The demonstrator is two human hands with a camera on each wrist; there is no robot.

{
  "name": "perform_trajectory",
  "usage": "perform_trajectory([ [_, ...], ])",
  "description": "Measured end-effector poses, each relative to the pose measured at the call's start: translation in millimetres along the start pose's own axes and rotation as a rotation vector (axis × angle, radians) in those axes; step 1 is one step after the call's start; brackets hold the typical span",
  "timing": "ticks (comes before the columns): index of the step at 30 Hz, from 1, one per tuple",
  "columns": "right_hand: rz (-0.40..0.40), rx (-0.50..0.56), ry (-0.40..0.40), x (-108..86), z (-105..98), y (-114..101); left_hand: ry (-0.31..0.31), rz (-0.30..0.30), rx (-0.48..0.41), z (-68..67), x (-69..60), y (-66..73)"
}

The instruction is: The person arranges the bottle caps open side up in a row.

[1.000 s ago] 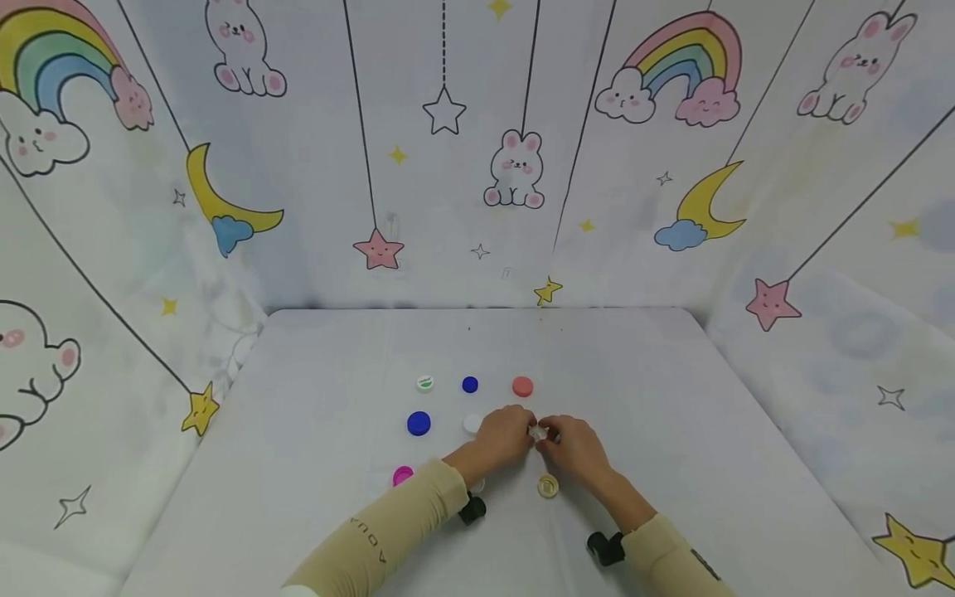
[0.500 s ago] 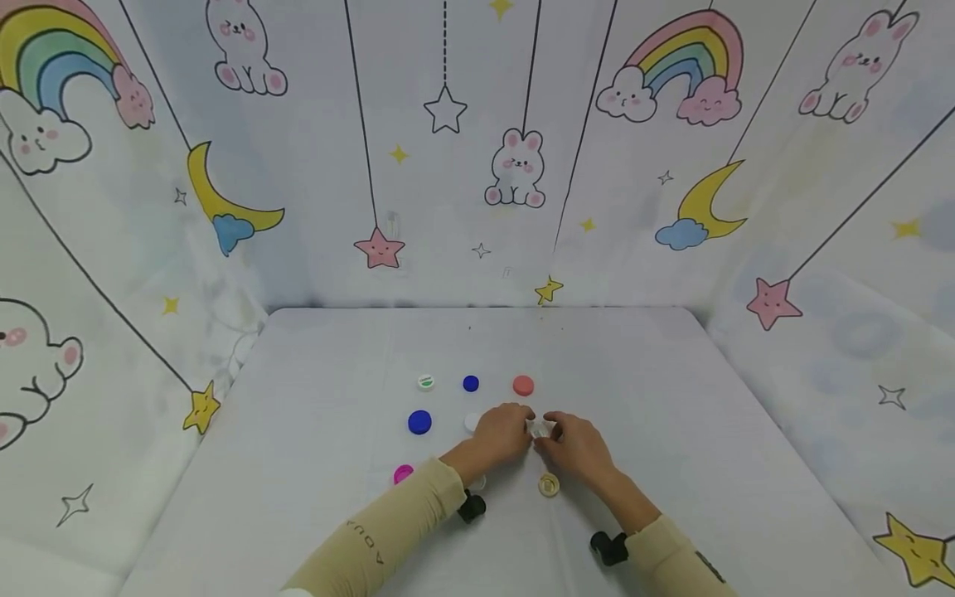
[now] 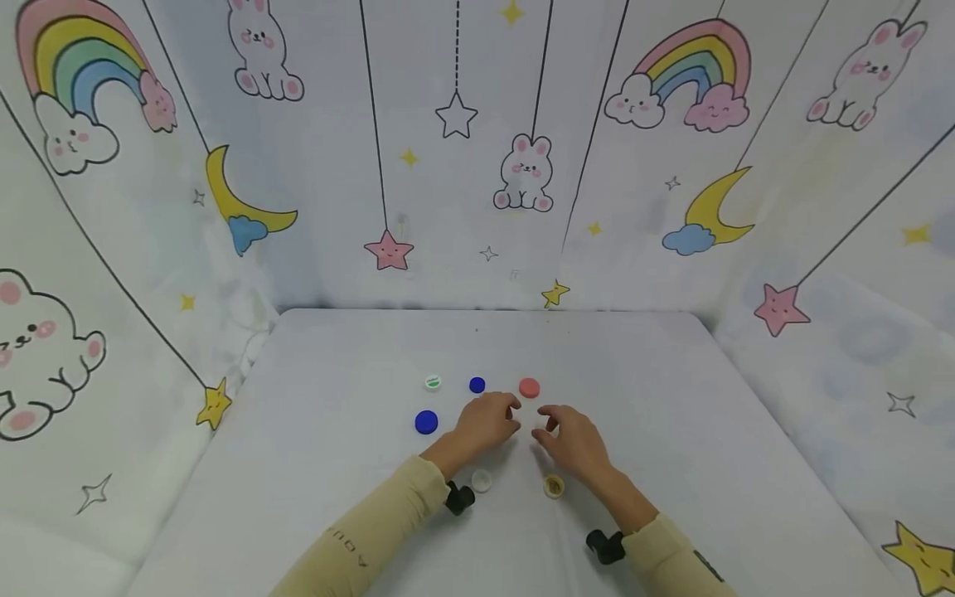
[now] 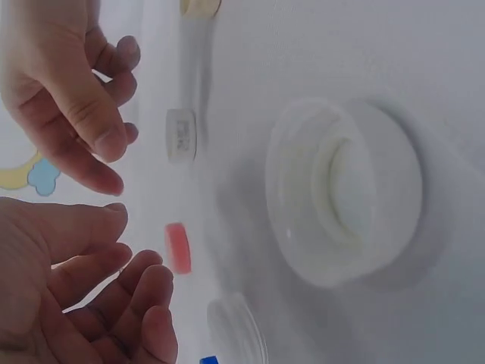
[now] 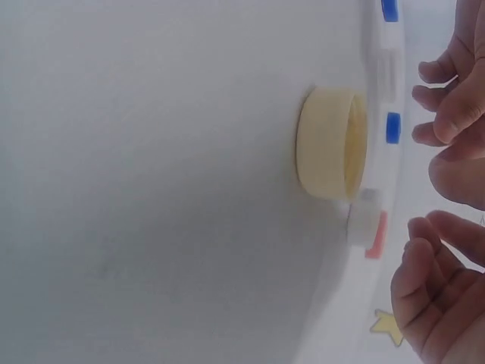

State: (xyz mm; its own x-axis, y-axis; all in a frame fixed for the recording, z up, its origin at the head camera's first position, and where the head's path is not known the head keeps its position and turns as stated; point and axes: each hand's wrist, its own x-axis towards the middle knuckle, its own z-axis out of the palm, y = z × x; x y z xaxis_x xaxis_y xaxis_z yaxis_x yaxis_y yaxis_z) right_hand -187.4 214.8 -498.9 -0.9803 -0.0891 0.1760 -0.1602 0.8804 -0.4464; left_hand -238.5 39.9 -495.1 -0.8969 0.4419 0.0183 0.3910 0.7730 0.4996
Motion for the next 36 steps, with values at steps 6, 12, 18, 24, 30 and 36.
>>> perform_trajectory([
  [6, -0.017, 0.020, -0.009, 6.1, 4.0, -9.1, 0.019, -0.021, -0.046, -13.2, -7.5, -7.0],
  [12, -0.051, -0.005, -0.017, 13.9, 5.5, -22.5, 0.042, -0.052, -0.039, -22.1, -12.1, -16.0],
  [18, -0.104, -0.023, -0.015, 20.1, 7.6, -33.8, 0.060, -0.080, -0.038, -27.2, -16.7, -21.4],
  [24, -0.093, -0.018, -0.044, 23.0, 10.5, -39.8, 0.073, -0.089, -0.036, -32.1, -22.3, -26.3],
  [30, -0.097, -0.013, -0.077, 27.5, 16.0, -41.4, 0.079, -0.087, 0.010, -33.8, -25.5, -32.2],
  [36, -0.109, -0.012, -0.092, 30.9, 20.2, -47.3, 0.054, -0.087, 0.059, -29.1, -26.6, -37.1],
])
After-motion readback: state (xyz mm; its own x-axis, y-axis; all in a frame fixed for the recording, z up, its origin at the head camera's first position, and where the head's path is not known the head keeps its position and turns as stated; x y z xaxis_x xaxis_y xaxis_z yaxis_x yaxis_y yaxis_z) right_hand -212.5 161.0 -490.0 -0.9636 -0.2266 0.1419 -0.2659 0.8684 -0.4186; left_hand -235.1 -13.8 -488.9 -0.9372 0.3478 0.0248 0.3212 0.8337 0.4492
